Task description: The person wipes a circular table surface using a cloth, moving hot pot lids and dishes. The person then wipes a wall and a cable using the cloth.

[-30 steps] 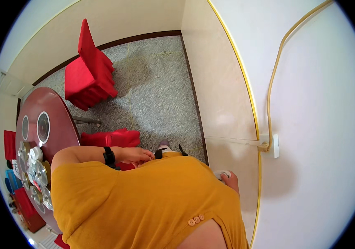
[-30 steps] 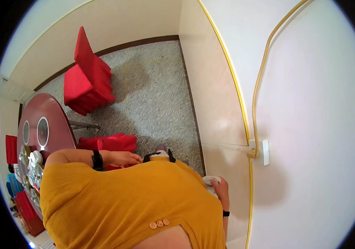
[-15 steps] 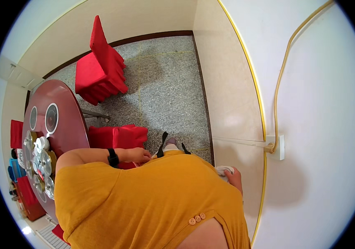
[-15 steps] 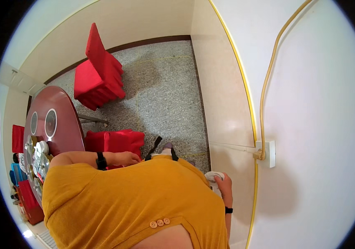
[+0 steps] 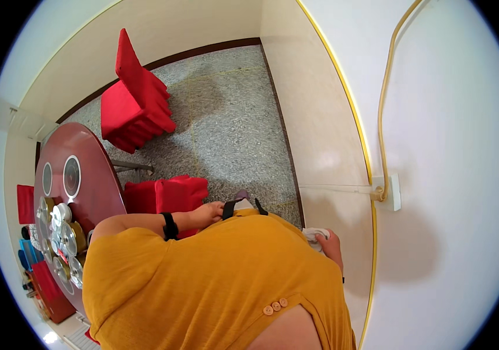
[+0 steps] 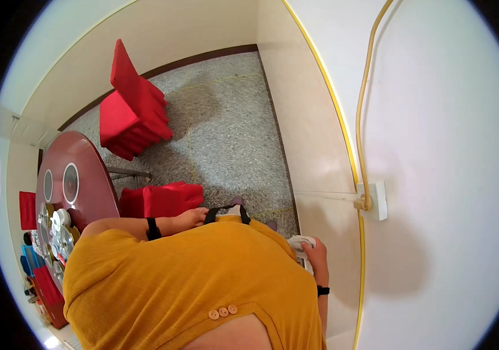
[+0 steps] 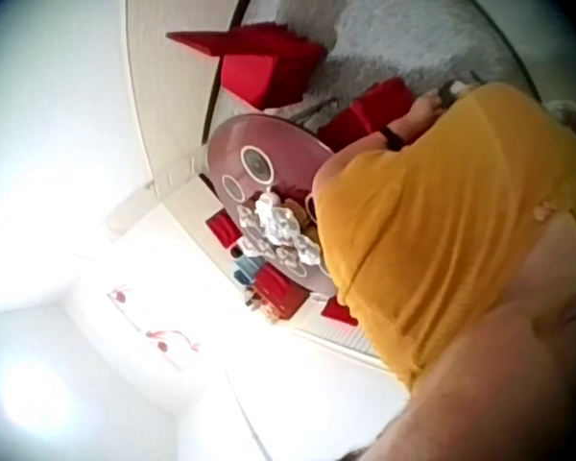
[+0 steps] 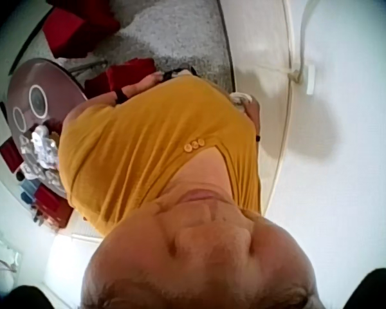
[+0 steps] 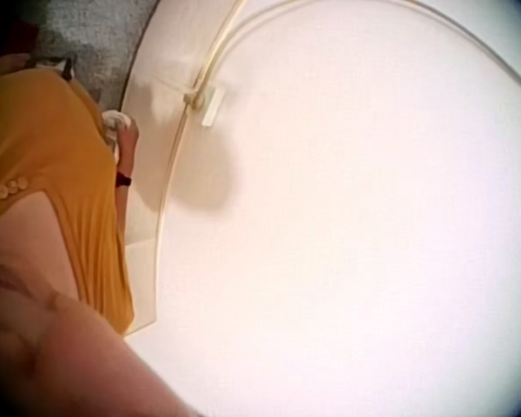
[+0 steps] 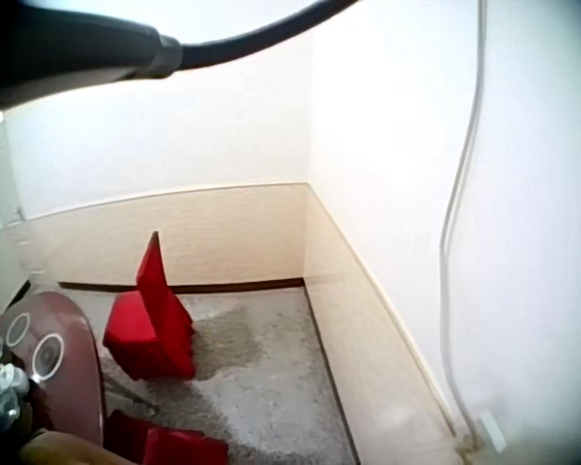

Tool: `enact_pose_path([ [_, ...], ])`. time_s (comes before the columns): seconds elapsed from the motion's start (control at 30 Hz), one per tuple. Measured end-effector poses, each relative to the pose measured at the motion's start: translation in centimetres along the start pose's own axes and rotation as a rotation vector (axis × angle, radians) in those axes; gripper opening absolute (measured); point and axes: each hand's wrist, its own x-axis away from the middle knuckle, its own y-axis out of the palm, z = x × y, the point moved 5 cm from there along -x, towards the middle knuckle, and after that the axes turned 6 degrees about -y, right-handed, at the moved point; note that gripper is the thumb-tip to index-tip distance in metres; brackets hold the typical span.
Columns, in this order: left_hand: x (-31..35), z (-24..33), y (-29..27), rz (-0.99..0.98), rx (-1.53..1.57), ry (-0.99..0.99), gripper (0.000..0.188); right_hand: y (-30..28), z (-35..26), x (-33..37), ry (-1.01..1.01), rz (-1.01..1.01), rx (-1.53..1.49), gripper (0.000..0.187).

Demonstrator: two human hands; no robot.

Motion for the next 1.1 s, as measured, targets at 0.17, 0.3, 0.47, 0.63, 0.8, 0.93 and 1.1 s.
enact_pose_path([
  [0.17,-0.6,2.9,-0.5,0.061,0.237,-0.099,0.02,-0.5,-1.0,0.5,0.016,0.016,0.031,0.025],
  [0.3,-1.0,5.5,-1.4,0.139,0.176,0.017,0.018,-0.4,-1.2,0.9,0.039,0.011,-0.001,0.025],
  [0.47,-0.5,1.9,0.1,0.15,0.102,-0.276,0.015,-0.5,-1.7,0.5,0.02,-0.002,-0.009,0.026],
  [0.63,-1.1,-0.9,1.0,0.23,-0.048,-0.189,0.012,-1.0,-1.4,0.3,0.077,-0.031,-0.014,0.023],
  [0.8,-1.6,-1.0,1.4,0.131,-0.072,-0.216,0.016,-1.1,-2.5,0.2,0.098,-0.047,0.012,0.023],
  [0.93,-2.1,-1.4,3.2,0.042,0.346,-0.325,0.021,-1.3,-3.0,-0.2,0.09,-0.042,0.041,0.024],
  [1.1,-3.8,-3.4,5.3,-0.126,0.151,-0.245,0.023,-1.0,-2.9,-0.4,0.076,-0.068,0.019,0.025],
])
